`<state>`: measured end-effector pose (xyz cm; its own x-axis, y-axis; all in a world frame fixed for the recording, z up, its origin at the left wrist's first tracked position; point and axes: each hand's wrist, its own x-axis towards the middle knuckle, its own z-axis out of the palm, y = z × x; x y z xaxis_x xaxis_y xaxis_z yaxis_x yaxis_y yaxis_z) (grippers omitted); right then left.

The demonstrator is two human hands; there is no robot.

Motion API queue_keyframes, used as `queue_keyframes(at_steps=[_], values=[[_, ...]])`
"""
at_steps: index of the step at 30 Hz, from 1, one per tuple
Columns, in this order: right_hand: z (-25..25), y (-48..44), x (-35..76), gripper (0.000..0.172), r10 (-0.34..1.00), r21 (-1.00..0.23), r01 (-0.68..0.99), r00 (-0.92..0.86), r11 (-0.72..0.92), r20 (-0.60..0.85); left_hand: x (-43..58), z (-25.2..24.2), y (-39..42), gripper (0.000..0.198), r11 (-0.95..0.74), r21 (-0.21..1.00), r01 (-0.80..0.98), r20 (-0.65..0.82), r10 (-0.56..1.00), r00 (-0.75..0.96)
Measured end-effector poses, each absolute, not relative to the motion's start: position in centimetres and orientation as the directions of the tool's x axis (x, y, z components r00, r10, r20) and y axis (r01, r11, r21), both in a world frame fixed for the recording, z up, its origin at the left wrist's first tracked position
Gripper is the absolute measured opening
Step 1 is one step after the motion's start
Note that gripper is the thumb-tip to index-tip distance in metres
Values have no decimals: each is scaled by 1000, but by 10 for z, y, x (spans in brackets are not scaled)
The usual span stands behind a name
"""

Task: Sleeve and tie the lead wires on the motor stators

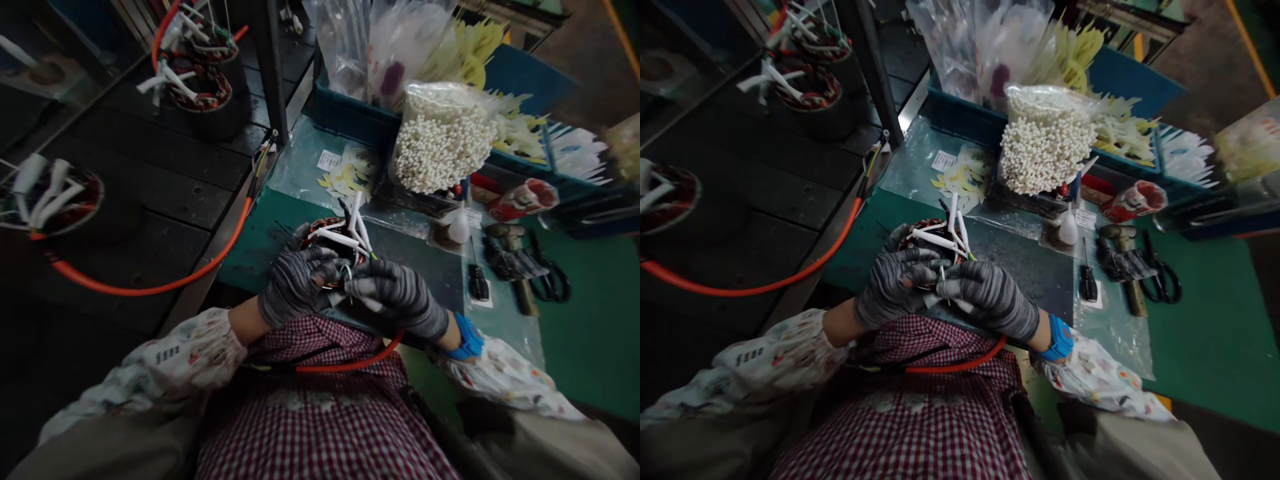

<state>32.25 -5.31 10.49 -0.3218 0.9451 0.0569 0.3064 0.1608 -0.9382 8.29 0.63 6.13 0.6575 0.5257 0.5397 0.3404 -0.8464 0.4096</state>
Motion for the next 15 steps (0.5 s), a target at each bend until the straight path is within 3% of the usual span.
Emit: queue_keyframes(at_steps=[3, 7, 9, 12, 15], values=[[92, -59, 328, 24, 950, -919, 367, -313, 145, 25, 83, 61, 6, 27, -838, 431, 335, 518, 534, 669], [97, -63, 326, 8, 854, -815, 378, -459, 439, 247, 84, 62, 6, 18, -828, 445, 341, 506, 547, 667], [106, -59, 316, 7, 815, -781, 377, -512, 498, 272, 84, 64, 5, 17, -834, 445, 325, 527, 537, 658], [117, -39, 294, 15, 921, -779, 514, -329, 360, 208, 84, 66, 6, 17, -851, 419, 316, 575, 518, 634], [119, -9, 287, 14, 954, -737, 611, -121, 289, 274, 80, 62, 9, 8, -863, 392, 320, 565, 500, 657]])
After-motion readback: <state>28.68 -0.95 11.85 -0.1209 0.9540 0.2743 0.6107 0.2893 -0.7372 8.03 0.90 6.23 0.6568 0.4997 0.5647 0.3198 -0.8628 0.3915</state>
